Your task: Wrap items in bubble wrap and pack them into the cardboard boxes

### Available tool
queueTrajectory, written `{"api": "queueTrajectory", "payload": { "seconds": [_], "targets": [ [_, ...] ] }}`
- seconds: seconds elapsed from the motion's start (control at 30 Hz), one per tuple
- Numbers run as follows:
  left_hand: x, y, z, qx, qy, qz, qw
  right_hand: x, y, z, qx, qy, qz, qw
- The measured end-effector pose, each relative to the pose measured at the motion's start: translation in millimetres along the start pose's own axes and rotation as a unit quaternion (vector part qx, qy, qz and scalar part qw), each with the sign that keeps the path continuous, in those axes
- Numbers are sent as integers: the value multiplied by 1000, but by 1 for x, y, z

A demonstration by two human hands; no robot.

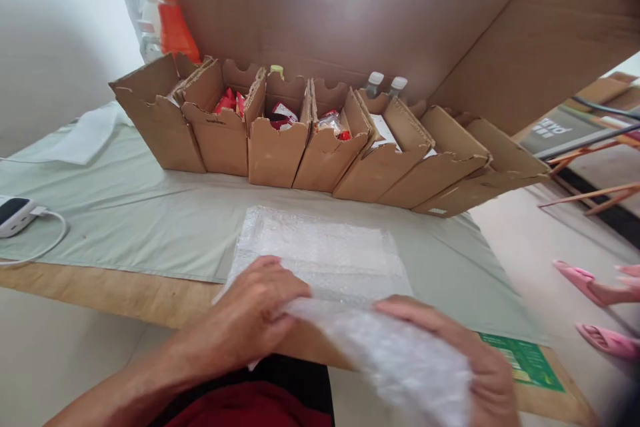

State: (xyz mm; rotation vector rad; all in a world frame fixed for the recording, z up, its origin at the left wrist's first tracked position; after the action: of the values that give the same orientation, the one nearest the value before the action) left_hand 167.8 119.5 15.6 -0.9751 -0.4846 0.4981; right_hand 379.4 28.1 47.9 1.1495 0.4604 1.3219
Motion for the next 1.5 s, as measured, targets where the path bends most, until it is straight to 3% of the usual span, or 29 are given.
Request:
{"api": "queueTrajectory", "payload": {
  "seconds": [0.07,0.13,0.27,0.37,0.47,0.53,0.63,0.7,0.77,0.87,1.0,1.07,1.2,1.37,1.43,1.5],
  "targets": [
    [-9,21,9,13,-62,33,997,-8,-16,24,8,-140,-59,988],
    [-24,42,20,-19,-84,90,992,-17,-32,40,18,-234,-111,966],
    [-39,57,48,-100,-76,155,980,-22,-60,46,-11,-301,-175,937],
    [-25,57,72,-42,-113,163,979,-18,-84,44,-63,-312,-191,929],
    [1,69,83,90,-117,205,967,-12,-115,42,-166,-240,-213,932],
    [15,77,83,203,-116,204,951,-11,-130,43,-259,-185,-191,929],
    [22,76,73,333,-160,125,921,-16,-135,48,-384,-181,-122,897],
    [20,66,59,363,-199,60,908,-17,-126,50,-426,-193,-69,881],
    [18,53,38,365,-199,-2,909,-13,-112,44,-442,-176,-7,880],
    [25,46,-1,364,-113,-62,922,3,-101,20,-450,-91,76,885],
    [35,71,-33,378,1,-22,926,20,-121,-17,-502,68,110,855],
    [36,83,-37,376,26,9,926,23,-133,-24,-527,103,109,836],
    [36,85,-34,349,37,39,935,20,-143,-22,-532,86,122,834],
    [39,82,-32,293,27,35,955,29,-155,-9,-488,86,126,859],
    [39,84,-31,272,17,25,962,48,-147,0,-458,76,117,878],
    [38,84,-28,248,-9,14,969,75,-121,5,-428,58,121,894]
  ]
}}
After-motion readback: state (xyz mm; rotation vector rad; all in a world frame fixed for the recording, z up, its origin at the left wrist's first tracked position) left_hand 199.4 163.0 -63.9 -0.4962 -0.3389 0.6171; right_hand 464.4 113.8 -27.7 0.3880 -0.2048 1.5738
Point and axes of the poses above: each hand's wrist, its own x-axis towards the middle knuckle, its own z-axis out of the back of the hand, y = z × x, the point moved 4 cm from there along x, towards the middle knuckle, and after that the axes turned 9 degrees about -x, right-handed, at the moved point
